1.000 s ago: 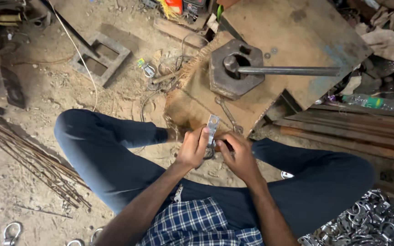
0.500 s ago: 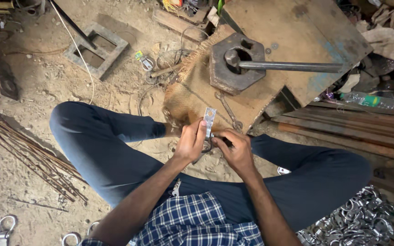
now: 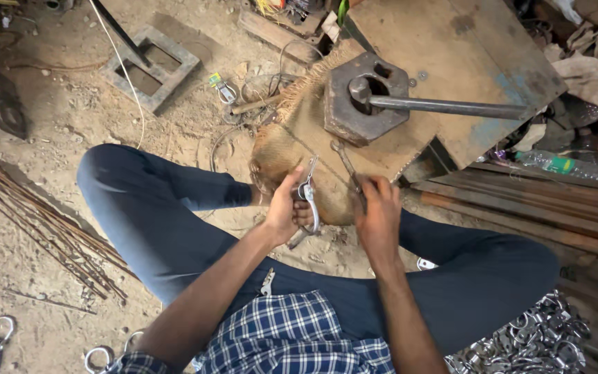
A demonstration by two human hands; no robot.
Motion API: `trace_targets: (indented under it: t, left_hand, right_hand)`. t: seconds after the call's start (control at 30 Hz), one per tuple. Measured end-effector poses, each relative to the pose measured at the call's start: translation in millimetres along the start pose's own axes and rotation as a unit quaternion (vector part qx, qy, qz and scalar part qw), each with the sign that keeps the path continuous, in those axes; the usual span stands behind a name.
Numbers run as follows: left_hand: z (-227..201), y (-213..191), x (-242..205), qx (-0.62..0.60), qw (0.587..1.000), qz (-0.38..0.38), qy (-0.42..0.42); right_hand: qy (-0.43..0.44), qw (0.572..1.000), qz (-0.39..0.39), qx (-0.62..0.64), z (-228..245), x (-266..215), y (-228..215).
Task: The person sits on the floor and assembles metal parts by inserting a pin into a shackle and securing it with a cotter pin. They use a wrench to tighten the components and place the finished assembly on the floor.
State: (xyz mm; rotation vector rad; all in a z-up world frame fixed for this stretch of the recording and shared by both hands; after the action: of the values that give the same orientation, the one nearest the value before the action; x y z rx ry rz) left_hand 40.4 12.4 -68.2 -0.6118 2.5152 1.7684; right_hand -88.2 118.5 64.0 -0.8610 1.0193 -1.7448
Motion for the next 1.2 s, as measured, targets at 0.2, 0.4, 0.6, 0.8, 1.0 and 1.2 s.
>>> trace_targets:
  t: [0.2, 0.4, 0.6, 0.8, 1.0, 1.2]
  left_hand:
    - [-19.3, 39.4, -12.7, 0.088, 0.99, 0.074, 0.077]
    - [-23.2, 52.7, -17.6, 0.025, 0.992, 0.112, 0.049]
    - [-7.7, 37.5, -15.6, 0.137, 0.99, 0.019, 0.004]
    - [-4.9, 37.6, -12.2, 0.056, 0.997, 0.052, -0.029]
    - [-1.3, 29.0, -10.6, -0.068, 0.993, 0.073, -0.057]
    - [-0.7, 36.6, -23.7, 0.083, 0.992, 0.037, -0.088]
  right_hand:
    - [0.023, 0.998, 0.03, 0.051, -20.2, -5.3, 17.4]
    - [0.031, 0.981, -0.015, 0.191, -50.7, -13.2, 13.3]
    - [0.113, 0.877, -0.046, 0.465, -54.5, -19.5, 19.9]
    - [0.176, 0.758, -0.048, 0.627, -62.2, -16.9, 34.2]
    - [0.165, 0.747, -0.074, 0.64, -60.6, -17.7, 33.9]
    - [0.116, 0.794, -0.091, 0.59, -59.3, -21.7, 28.5]
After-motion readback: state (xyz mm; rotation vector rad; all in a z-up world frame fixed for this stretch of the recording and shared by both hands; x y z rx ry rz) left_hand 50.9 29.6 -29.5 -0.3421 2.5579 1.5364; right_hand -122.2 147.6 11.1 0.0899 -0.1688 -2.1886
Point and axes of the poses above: each hand's wrist, its own x-axis towards the middle knuckle, its own y-axis out of the palm, z = x × y, the point moved 3 cm from there along x, towards the middle knuckle, and after that the axes turned 14 degrees about z, right-handed, at the moved point
